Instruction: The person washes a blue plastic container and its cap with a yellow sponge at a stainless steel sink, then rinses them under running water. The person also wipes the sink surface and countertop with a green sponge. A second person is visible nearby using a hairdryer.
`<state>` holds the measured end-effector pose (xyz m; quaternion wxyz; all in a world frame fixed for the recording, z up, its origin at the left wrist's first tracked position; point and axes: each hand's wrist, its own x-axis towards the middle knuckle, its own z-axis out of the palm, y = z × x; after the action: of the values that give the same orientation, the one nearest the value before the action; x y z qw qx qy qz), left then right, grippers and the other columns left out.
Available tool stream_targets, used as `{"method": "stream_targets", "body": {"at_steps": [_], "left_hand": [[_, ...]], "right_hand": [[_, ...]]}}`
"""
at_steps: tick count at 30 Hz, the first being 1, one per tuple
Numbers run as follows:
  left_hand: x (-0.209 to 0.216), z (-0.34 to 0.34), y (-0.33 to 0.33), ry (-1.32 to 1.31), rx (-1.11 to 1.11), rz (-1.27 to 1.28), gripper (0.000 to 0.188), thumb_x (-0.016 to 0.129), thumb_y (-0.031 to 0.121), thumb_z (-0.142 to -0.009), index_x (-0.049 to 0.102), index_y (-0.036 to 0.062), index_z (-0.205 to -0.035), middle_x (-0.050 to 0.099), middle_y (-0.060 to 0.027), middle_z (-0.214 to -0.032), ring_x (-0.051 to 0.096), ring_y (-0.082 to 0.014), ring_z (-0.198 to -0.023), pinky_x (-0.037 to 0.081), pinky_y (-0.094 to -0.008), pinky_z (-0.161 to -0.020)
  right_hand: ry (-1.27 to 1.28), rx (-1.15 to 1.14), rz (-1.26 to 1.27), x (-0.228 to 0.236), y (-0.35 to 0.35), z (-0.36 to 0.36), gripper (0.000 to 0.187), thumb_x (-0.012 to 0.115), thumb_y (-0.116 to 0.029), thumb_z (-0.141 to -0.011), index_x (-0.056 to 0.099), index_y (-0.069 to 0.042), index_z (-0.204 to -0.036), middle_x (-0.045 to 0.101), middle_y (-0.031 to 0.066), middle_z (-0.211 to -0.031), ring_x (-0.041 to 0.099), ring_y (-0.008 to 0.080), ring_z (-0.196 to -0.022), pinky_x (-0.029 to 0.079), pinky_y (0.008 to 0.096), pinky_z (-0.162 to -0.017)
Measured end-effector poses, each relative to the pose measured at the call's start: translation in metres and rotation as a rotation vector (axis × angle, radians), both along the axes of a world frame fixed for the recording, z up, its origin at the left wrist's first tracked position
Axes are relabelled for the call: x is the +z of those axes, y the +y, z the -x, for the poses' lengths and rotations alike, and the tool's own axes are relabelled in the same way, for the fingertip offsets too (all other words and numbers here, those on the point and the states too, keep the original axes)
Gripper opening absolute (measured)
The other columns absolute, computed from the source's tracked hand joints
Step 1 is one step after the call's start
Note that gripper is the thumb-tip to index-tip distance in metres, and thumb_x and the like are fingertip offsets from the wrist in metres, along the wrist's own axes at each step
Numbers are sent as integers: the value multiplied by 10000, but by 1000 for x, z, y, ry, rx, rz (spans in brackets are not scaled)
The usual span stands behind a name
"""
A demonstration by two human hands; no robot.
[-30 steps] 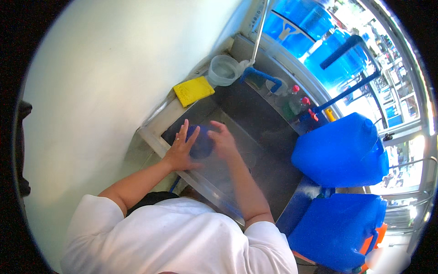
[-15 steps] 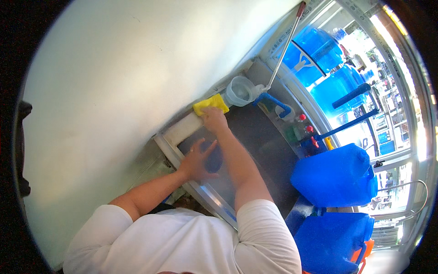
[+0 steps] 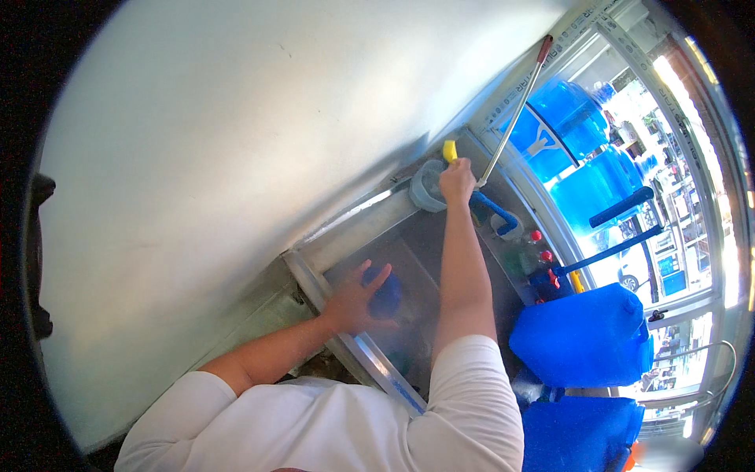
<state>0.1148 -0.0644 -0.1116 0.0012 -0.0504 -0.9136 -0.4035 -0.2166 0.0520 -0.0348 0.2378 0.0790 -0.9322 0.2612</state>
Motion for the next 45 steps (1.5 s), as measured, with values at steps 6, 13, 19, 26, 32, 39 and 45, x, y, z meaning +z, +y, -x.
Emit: {"method": "stream_targets", "body": {"at_steps": [6,13,19,26,32,39,45], "left_hand": [[-15,0,4,10,10,-107,1208,755,699,-662,90,266,-1573,191,-304,-1542,290,-493,-1392,322,-534,-1111],[-38,51,16,90,-50,-1023,935,553,725,-836,303,125,-1508,540,-174,-1327,536,-333,-1200,447,-508,-993],[-6,74,42,-661,-322,-1947,796,414,795,-847,544,168,-1320,584,-114,-1292,582,-298,-1143,463,-530,-962],[6,60,98,-1035,-469,-1831,751,421,768,-865,575,182,-1309,569,-104,-1331,537,-292,-1214,416,-518,-1015],[-4,48,129,-1211,-457,-1675,682,466,748,-864,617,181,-1211,610,-66,-1246,569,-265,-1145,408,-529,-1005],[-33,62,132,-952,-352,-1586,561,543,650,-894,659,129,-1067,689,-71,-1006,635,-241,-990,494,-414,-903],[-35,42,138,-1079,-227,-1514,603,540,669,-883,646,121,-1112,675,-88,-1065,636,-257,-992,492,-417,-919]], "right_hand": [[-199,-37,470,-25,21,5,243,568,-162,-915,609,-28,-1114,663,172,-1009,675,296,-900,554,405,-784],[-328,189,1380,42,67,-123,234,525,-99,-948,517,-8,-1163,608,141,-1062,649,254,-914,606,438,-786],[-662,72,1309,-12,96,-267,476,607,-165,-894,497,-125,-1355,542,214,-1233,605,354,-1076,537,496,-892],[-87,-26,39,-41,142,-325,613,779,-332,-761,600,-160,-1322,315,303,-1485,399,464,-1321,365,487,-1086],[-182,24,32,-56,153,-330,453,736,-274,-791,663,-112,-1208,546,191,-1299,553,372,-1151,467,428,-966],[-550,139,-115,-68,165,-328,256,610,-190,-844,704,-47,-1034,670,215,-992,641,393,-970,516,436,-888],[-266,-246,332,-77,147,-316,265,589,-223,-857,704,-47,-1019,689,213,-1007,655,394,-953,518,455,-863]]}}
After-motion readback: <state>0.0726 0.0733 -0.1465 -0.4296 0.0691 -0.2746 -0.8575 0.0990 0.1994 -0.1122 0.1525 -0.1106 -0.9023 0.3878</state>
